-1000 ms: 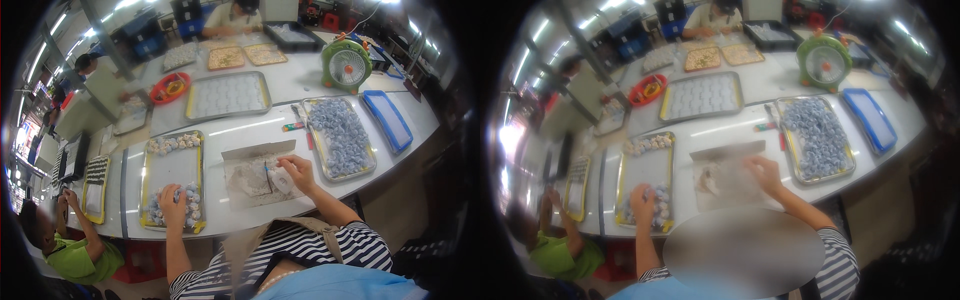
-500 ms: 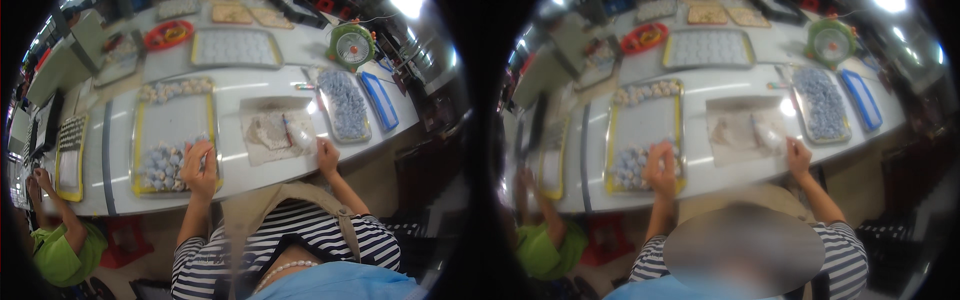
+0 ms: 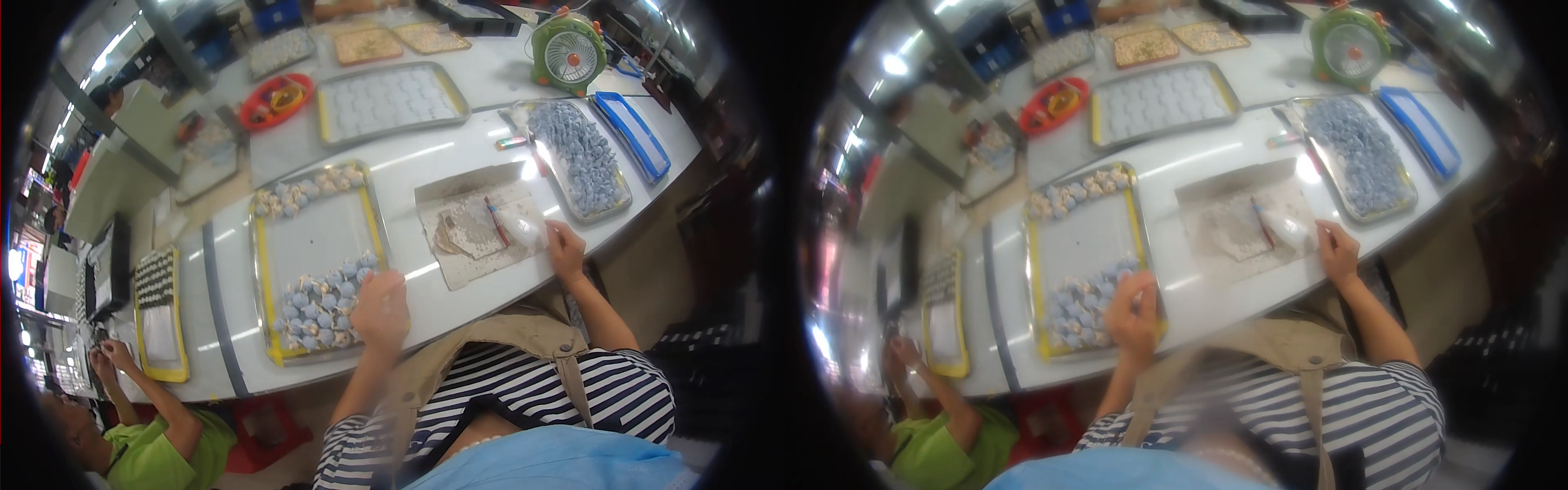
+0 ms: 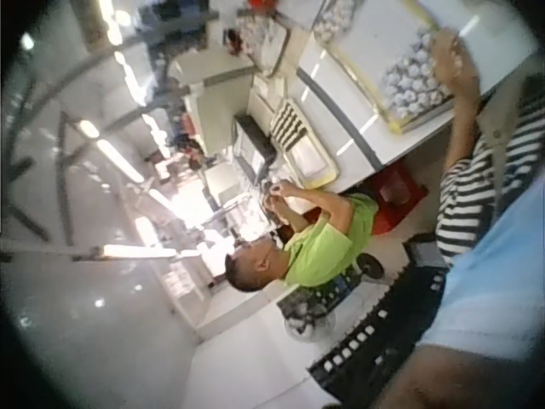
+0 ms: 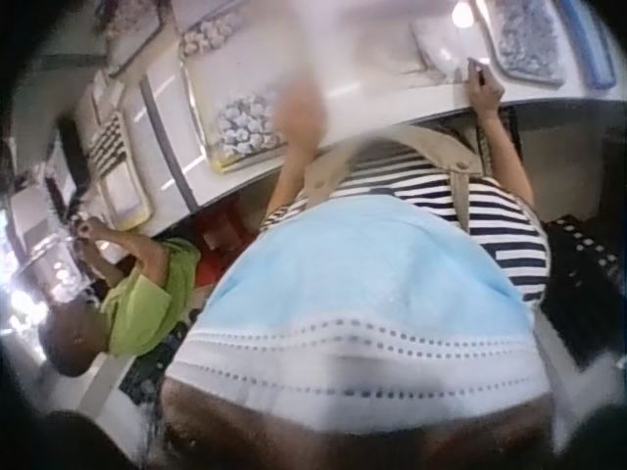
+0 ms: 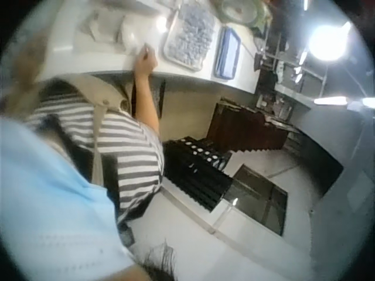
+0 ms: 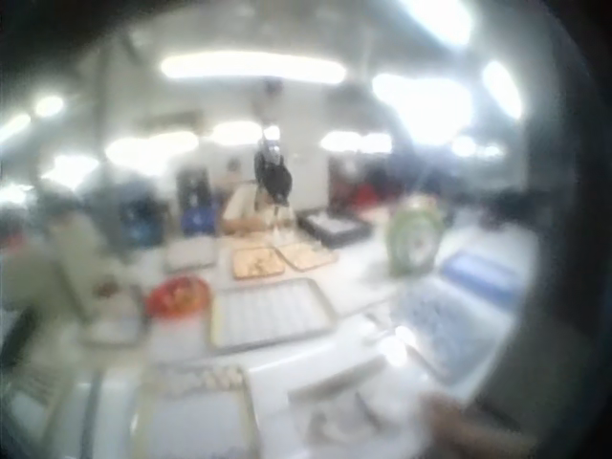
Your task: The person applies glue to doll head pieces from a squeeze bottle and attaches small figurine parts together by hand.
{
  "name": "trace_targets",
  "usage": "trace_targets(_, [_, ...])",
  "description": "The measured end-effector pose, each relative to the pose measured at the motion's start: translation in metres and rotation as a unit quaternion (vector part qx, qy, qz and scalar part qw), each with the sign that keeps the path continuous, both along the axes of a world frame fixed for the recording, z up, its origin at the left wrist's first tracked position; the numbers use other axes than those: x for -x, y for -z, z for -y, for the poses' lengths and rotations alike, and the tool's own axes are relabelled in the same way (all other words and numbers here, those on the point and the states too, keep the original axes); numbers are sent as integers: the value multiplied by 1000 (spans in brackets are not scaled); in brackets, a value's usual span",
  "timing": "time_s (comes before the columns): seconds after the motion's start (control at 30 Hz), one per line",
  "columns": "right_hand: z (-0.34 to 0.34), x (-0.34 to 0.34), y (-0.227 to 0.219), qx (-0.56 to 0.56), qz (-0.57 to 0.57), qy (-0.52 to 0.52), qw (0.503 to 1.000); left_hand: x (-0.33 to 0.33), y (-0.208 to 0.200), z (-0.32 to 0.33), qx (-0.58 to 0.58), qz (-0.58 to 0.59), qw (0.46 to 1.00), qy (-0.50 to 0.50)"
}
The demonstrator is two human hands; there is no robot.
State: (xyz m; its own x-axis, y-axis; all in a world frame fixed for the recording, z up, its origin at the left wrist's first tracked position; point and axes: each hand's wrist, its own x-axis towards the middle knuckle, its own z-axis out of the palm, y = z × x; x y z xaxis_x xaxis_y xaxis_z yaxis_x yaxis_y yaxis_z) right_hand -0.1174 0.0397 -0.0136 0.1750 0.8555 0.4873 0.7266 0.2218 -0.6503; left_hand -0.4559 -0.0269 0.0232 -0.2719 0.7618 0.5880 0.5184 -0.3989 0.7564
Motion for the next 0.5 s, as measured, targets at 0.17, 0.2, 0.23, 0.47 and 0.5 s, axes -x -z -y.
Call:
trace_targets(0.17, [-17, -22, -22, 23, -4, -46, 999, -26, -10, -18, 23, -9, 1000, -9])
trace_targets(0.2, [-19, -26, -22, 24, -5, -41, 999, -30, -11, -22, 41, 5, 999, -8])
trace_targets(0.23, [-23, -33, -23, 37, -9, -54, 998, -38, -13, -25, 42, 8, 999, -8])
trace_targets(0.47, [-46, -84, -41, -15, -4, -99, 995, -67, -12, -35, 102, 126, 986, -38])
trace_targets(0.5, [-55, -92, -52, -39, 11, -110, 993, -69, -21, -35, 65, 73, 994, -46])
